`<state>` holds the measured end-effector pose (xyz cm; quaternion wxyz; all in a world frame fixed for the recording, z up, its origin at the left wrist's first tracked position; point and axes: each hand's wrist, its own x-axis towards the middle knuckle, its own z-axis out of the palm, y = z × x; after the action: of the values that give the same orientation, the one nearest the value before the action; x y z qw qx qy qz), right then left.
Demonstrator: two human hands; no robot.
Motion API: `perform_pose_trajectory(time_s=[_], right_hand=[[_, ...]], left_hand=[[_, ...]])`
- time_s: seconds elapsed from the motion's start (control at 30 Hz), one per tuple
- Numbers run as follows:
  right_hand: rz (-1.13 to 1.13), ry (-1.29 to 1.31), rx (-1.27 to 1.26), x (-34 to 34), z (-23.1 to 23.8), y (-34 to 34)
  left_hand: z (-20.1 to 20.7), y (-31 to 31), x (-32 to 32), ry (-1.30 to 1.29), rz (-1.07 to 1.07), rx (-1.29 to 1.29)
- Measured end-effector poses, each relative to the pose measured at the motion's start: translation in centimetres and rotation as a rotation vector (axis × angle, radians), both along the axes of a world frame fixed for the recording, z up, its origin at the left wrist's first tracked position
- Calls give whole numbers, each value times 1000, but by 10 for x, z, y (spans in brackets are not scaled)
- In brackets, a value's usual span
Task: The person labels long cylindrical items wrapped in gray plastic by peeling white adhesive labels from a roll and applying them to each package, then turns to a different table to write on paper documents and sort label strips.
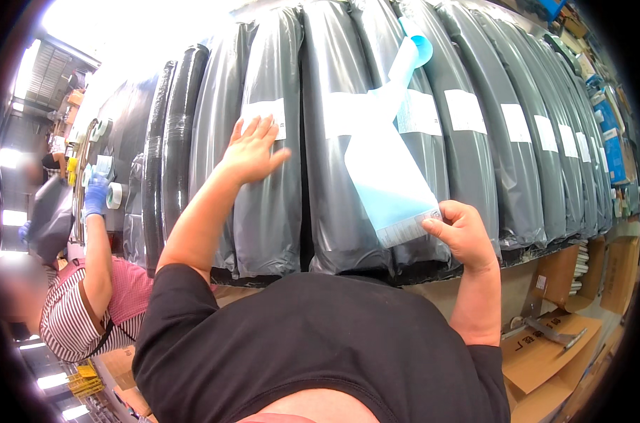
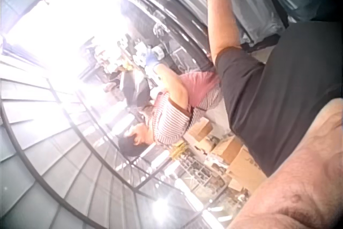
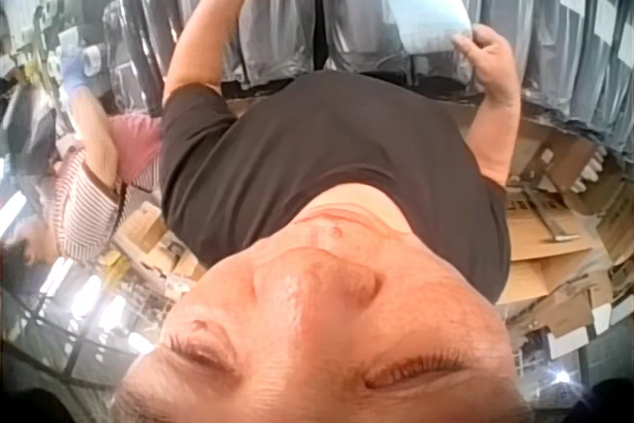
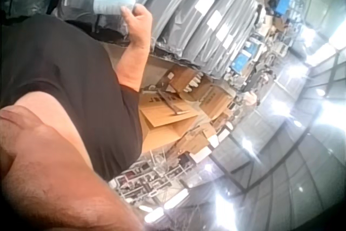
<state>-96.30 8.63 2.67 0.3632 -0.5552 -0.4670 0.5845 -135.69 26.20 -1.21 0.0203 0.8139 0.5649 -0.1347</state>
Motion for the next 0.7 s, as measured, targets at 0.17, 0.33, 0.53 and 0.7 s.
perform_pose_trajectory(time_s=[0.17, 0.33, 0.53, 0.7], right_hand=[[31, 19, 8, -3, -9, 4], [30, 67, -4, -6, -11, 1], [59, 94, -19, 3, -21, 3], [99, 107, 0, -4, -20, 4]], left_hand=[[-10, 49, 19, -108, 123, 67], [-12, 14, -5, -256, 148, -52], [-22, -53, -14, -440, 180, 166], [-23, -41, -20, -513, 181, 521]])
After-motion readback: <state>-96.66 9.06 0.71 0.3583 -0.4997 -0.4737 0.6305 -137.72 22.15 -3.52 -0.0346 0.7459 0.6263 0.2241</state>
